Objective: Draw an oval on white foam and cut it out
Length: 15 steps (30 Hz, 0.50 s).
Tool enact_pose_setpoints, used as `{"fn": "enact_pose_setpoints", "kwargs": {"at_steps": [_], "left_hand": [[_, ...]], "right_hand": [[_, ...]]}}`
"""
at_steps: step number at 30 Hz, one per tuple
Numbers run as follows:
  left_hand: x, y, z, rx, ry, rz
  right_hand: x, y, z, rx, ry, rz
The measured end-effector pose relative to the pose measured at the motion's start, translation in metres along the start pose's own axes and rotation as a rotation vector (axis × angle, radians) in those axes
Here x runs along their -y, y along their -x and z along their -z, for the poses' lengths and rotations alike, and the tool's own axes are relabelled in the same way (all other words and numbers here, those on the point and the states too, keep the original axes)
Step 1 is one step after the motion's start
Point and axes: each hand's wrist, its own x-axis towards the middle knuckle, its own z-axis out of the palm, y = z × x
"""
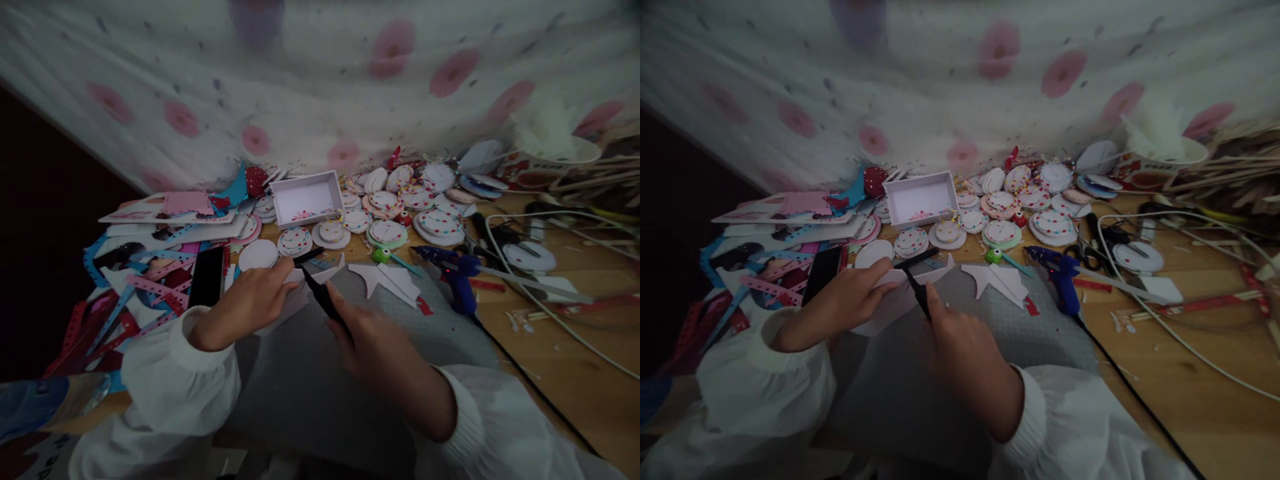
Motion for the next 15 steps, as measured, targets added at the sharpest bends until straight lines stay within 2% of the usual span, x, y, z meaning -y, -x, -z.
{"fn": "enact_pose_setpoints", "kwargs": {"at_steps": [9,13,15], "left_hand": [[-0.005,0.0,0.003,0.03,-0.029,0.031],[-0.007,0.002,0.001,0.008,-0.047,0.047],[-0.005,0.002,-0.002,-0.01,-0.045,0.081]], "right_hand": [[0.008,0.01,-0.005,0.02,0.003,-0.062],[0.005,0.006,-0.004,-0.021,-0.095,-0.038],[-0.003,0.009,0.002,-0.087,-0.171,-0.011]]}}
